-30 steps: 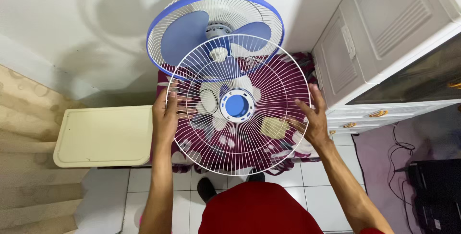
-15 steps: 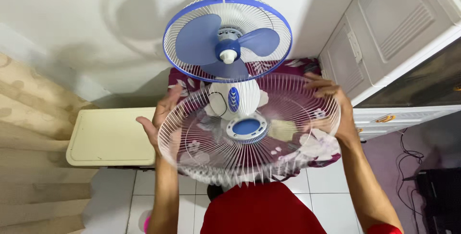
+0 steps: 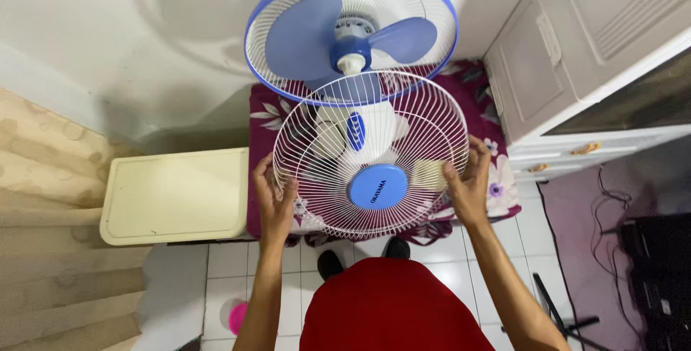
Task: The person cleans the front grill of a standing electric fan using a cloth, then reattaches the grill and secures it with a screwdriver. The fan remains on a table covered with a floral cloth throughout the process.
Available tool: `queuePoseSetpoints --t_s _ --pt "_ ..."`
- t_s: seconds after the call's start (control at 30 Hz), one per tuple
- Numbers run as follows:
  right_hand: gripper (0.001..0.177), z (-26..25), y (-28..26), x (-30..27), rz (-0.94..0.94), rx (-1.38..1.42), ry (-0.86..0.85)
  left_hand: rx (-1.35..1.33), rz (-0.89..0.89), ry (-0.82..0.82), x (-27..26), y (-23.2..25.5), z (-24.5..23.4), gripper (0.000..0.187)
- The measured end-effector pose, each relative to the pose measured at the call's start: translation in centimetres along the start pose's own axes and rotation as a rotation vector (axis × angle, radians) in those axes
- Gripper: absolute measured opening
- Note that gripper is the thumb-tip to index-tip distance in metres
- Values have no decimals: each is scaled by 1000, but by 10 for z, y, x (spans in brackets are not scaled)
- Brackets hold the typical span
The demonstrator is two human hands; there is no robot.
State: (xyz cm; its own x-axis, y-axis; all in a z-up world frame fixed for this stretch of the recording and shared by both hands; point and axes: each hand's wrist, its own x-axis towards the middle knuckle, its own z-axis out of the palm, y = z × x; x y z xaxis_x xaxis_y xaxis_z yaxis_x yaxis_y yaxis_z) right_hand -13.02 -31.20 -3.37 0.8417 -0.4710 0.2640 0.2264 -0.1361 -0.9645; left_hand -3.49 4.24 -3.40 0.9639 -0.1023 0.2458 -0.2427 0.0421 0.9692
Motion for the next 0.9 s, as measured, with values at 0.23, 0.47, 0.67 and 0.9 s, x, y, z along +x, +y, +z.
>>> queuePoseSetpoints --t_s 0.23,0.47,0.67,0.9 --pt "78 20 73 -53 373 76 143 7 -132 9 2 -62 -17 57" --pt "36 71 157 -90 620 494 572 -55 -433 -49 24 -109 -35 73" --pt "42 111 202 -83 575 295 614 1 -504 -87 16 -160 -35 94" --pt "54 98 203 -62 631 -312 293 -24 -278 -210 55 -231 -40 98"
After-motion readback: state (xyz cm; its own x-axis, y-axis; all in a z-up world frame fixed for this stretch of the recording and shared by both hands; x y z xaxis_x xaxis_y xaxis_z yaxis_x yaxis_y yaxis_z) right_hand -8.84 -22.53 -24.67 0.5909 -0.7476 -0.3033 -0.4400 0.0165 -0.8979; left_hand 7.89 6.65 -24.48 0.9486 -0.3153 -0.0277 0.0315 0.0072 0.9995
